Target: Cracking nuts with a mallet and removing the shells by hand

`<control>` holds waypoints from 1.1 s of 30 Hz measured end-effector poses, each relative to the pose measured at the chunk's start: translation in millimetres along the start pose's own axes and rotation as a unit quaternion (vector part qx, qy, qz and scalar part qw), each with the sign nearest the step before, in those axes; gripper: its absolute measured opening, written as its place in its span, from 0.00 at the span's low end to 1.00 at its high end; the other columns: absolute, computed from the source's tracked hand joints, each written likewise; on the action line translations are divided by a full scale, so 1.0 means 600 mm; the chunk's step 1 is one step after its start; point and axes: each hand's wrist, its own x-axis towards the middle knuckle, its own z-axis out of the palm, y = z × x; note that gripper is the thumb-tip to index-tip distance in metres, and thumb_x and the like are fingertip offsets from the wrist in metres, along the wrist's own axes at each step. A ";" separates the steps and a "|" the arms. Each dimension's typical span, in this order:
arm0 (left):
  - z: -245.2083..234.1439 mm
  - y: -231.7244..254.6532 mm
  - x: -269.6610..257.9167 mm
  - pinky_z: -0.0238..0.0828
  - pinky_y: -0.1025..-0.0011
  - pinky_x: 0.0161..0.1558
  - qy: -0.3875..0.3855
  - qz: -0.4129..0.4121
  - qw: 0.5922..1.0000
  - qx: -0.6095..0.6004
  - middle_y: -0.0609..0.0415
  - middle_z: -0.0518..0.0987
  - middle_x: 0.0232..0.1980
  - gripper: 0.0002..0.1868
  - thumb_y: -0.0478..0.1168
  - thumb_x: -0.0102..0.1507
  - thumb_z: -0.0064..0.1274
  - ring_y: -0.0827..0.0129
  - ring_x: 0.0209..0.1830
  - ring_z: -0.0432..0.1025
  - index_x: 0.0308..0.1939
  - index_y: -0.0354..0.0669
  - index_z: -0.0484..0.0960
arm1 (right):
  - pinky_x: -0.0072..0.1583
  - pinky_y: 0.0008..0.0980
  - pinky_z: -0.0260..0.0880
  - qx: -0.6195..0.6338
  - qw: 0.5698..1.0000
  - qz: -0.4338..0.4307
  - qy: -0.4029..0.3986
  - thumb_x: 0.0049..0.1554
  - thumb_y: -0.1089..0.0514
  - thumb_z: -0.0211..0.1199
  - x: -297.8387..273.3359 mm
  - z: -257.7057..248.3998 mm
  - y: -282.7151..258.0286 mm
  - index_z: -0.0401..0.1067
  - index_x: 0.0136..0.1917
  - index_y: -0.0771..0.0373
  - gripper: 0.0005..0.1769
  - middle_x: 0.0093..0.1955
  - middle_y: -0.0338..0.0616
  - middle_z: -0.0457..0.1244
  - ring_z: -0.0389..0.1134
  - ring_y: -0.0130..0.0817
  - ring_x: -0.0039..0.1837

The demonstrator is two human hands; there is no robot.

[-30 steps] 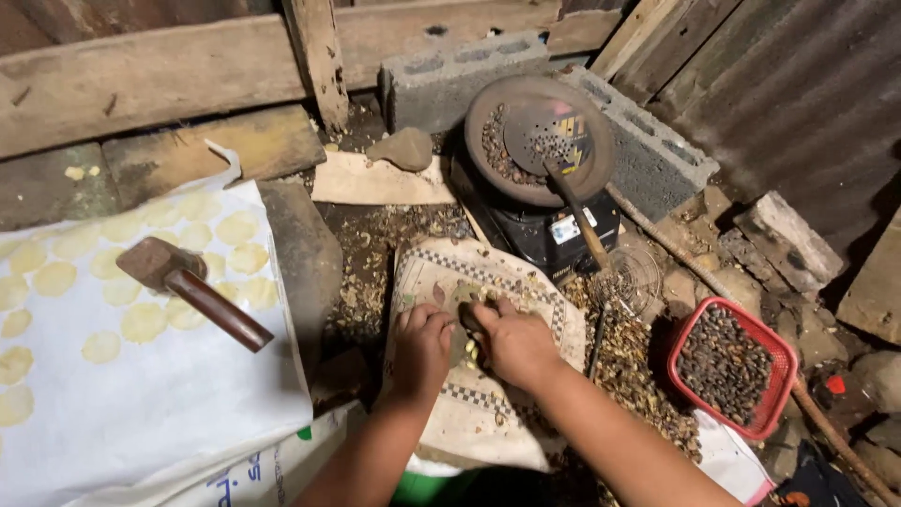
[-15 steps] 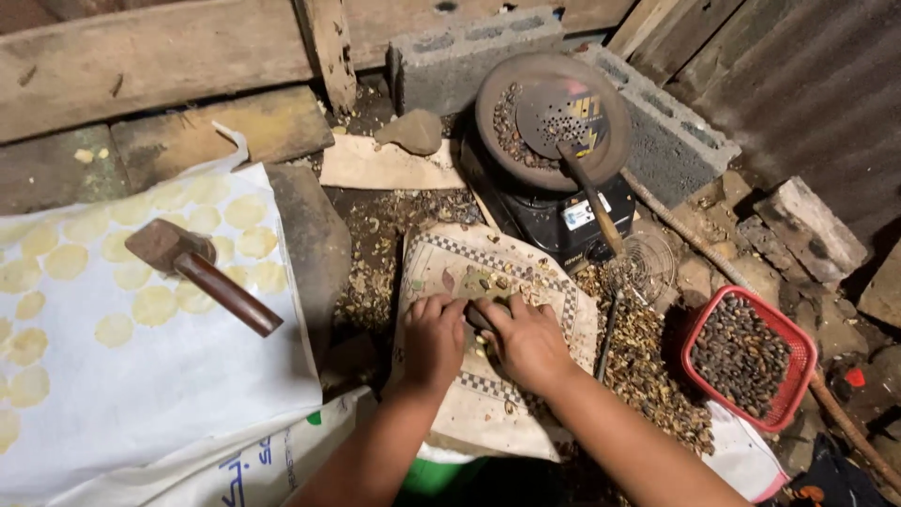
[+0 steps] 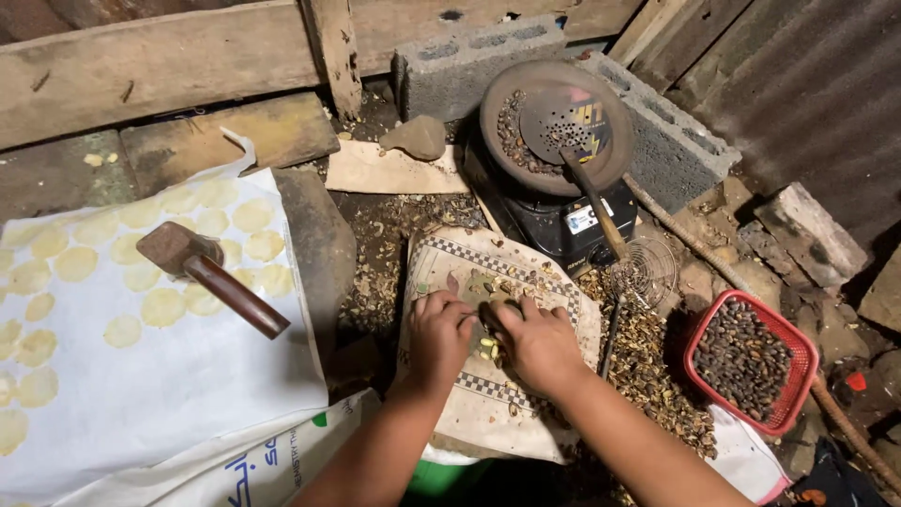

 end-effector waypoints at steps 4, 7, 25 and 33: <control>0.003 0.013 -0.003 0.67 0.58 0.50 -0.013 0.002 0.999 0.040 0.66 0.75 0.46 0.12 0.48 0.49 0.69 0.60 0.52 0.70 0.36 0.65 0.85 | 0.66 0.58 0.63 0.071 0.996 0.052 -0.005 0.63 0.42 0.53 -0.013 0.016 0.035 0.50 0.77 0.43 0.32 0.64 0.56 0.63 0.71 0.61 0.61; 0.004 0.005 -0.014 0.68 0.55 0.51 0.009 0.021 0.998 0.061 0.60 0.75 0.49 0.21 0.49 0.48 0.70 0.57 0.55 0.71 0.45 0.61 0.85 | 0.63 0.61 0.67 0.166 0.983 0.044 0.069 0.64 0.45 0.53 -0.016 -0.015 -0.003 0.54 0.77 0.48 0.30 0.61 0.60 0.63 0.70 0.68 0.59; -0.017 -0.006 -0.018 0.71 0.62 0.50 -0.036 -0.025 0.999 0.000 0.58 0.77 0.47 0.08 0.39 0.60 0.61 0.58 0.49 0.73 0.43 0.52 0.84 | 0.66 0.54 0.65 0.062 0.997 0.037 -0.004 0.64 0.39 0.49 0.042 0.016 0.007 0.52 0.74 0.43 0.28 0.67 0.57 0.62 0.71 0.57 0.62; -0.025 0.007 -0.008 0.70 0.63 0.50 -0.025 -0.015 0.999 0.027 0.62 0.75 0.47 0.13 0.42 0.55 0.65 0.60 0.48 0.73 0.44 0.56 0.84 | 0.68 0.58 0.61 0.174 0.981 0.073 0.033 0.65 0.41 0.50 0.008 -0.021 -0.006 0.50 0.76 0.43 0.29 0.68 0.58 0.60 0.67 0.62 0.66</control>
